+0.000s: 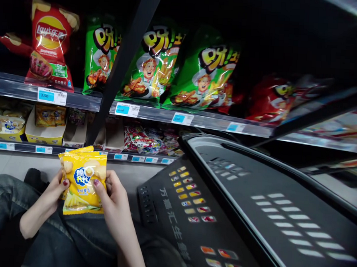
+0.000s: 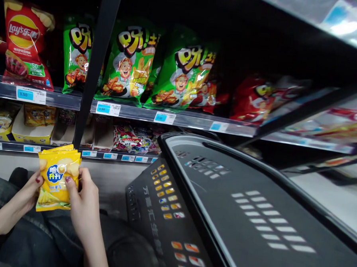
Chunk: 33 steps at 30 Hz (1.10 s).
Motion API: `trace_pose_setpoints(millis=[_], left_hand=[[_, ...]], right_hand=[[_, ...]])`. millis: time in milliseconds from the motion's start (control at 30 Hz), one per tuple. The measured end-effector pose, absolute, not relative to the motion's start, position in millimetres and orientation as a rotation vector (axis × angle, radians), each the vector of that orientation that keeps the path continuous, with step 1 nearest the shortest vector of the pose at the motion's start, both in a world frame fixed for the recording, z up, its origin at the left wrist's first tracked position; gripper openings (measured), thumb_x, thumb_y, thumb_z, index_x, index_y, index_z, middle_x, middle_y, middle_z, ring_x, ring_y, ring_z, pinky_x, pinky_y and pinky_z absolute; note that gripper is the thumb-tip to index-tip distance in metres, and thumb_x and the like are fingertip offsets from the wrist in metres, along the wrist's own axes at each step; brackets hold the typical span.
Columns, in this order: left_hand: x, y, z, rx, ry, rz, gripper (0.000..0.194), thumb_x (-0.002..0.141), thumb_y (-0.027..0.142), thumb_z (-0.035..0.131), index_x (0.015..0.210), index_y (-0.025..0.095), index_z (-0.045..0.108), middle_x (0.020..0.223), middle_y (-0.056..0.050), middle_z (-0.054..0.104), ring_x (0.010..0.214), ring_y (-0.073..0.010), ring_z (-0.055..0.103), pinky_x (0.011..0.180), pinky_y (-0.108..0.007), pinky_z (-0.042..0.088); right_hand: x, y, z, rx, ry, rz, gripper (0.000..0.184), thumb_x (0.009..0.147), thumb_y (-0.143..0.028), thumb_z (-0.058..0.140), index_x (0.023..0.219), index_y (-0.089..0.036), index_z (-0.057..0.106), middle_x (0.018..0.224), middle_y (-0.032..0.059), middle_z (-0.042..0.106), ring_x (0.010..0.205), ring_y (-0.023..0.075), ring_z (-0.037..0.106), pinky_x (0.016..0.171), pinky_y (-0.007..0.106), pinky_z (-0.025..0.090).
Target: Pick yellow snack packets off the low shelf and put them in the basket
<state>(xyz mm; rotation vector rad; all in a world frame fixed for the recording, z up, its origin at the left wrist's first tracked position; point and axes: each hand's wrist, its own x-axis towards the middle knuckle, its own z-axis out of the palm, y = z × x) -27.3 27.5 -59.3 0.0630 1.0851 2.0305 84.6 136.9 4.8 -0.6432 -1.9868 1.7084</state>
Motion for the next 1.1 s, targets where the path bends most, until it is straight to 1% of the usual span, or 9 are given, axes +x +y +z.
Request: trace_pose_setpoints(millis=[100,267,367,467,533,600,833,967,1100], left_hand=[[-29.8,26.9,-57.7,0.022,1.065,2.009,0.060,0.046,0.041,0.083,0.097,0.021,0.059,0.087,-0.005,0.072,0.078,-0.0223,0.068,0.065,-0.027,0.055],[-34.5,24.9,-43.6,-0.097,1.015,2.005,0.047,0.052,0.018,0.081,0.093,0.018,0.059,0.087,-0.006,0.073,0.076,-0.0234,0.069,0.063,-0.028,0.057],[-39.0,20.9,-35.8,-0.131,0.981,2.031,0.036,0.061,0.011,0.073,0.094,0.016,0.061,0.084,-0.006,0.073,0.073,-0.0232,0.069,0.062,-0.027,0.057],[-44.6,17.1,-33.2,-0.197,0.949,2.076,0.027,0.068,0.011,0.064,0.095,0.014,0.063,0.085,-0.008,0.073,0.079,-0.0256,0.068,0.070,-0.033,0.057],[-47.4,15.8,-33.0,-0.228,0.945,2.085,0.025,0.071,0.011,0.060,0.095,0.013,0.064,0.085,-0.009,0.073,0.082,-0.0264,0.068,0.077,-0.036,0.055],[-48.8,15.0,-32.8,-0.260,0.941,2.102,0.022,0.072,0.009,0.057,0.092,0.014,0.066,0.083,-0.009,0.073,0.082,-0.0256,0.068,0.082,-0.038,0.053],[-48.1,8.2,-31.2,-0.283,0.759,2.126,0.020,0.065,0.003,0.056,0.071,0.018,0.069,0.069,-0.005,0.073,0.068,-0.0255,0.069,0.078,-0.042,0.053],[-50.3,4.5,-32.2,-0.031,0.635,2.085,0.019,0.063,0.014,0.069,0.081,0.020,0.071,0.078,-0.005,0.074,0.077,-0.0279,0.068,0.081,-0.043,0.052],[-53.4,3.0,-36.6,0.109,0.555,2.062,0.019,0.069,0.016,0.068,0.087,0.021,0.071,0.084,-0.005,0.074,0.083,-0.0262,0.067,0.084,-0.040,0.050]], right_hand=[[87.2,138.2,8.9,-0.600,-1.854,1.862,0.016,0.082,-0.037,0.054,0.082,-0.021,0.049,0.078,-0.0008,0.059,0.070,0.0144,0.055,0.061,0.023,0.044],[88.3,146.4,13.2,-0.497,-1.384,2.182,0.024,0.075,-0.029,0.063,0.096,-0.022,0.055,0.092,0.0004,0.062,0.082,0.0157,0.058,0.072,0.025,0.047],[88.2,151.0,11.4,-0.375,-1.043,2.432,0.017,0.071,-0.026,0.066,0.085,-0.019,0.058,0.074,-0.0018,0.062,0.062,0.0102,0.056,0.057,0.018,0.046],[88.6,151.7,8.8,-0.140,-0.784,2.740,0.019,0.072,-0.034,0.065,0.073,-0.018,0.057,0.052,-0.0069,0.050,0.035,0.0033,0.038,0.036,0.013,0.034],[89.2,150.3,7.5,0.031,-0.643,2.907,0.019,0.077,-0.037,0.059,0.075,-0.018,0.055,0.049,-0.0089,0.046,0.028,0.0006,0.026,0.030,0.011,0.027],[89.9,148.8,6.3,0.222,-0.518,3.004,0.017,0.083,-0.034,0.050,0.080,-0.018,0.055,0.052,-0.0086,0.047,0.027,-0.0001,0.023,0.027,0.009,0.024],[90.4,149.8,6.8,0.372,-0.362,2.991,0.018,0.089,-0.028,0.040,0.087,-0.014,0.051,0.060,-0.0067,0.049,0.030,-0.0019,0.030,0.026,0.005,0.024],[90.5,154.6,7.2,0.222,-0.205,2.924,0.011,0.086,-0.023,0.049,0.090,-0.013,0.046,0.061,-0.0080,0.043,0.035,-0.0023,0.038,0.030,0.004,0.028],[90.8,160.3,3.3,-0.015,0.015,2.818,0.009,0.085,-0.007,0.045,0.089,-0.014,0.042,0.062,-0.0082,0.039,0.041,-0.0012,0.044,0.035,0.003,0.035]])
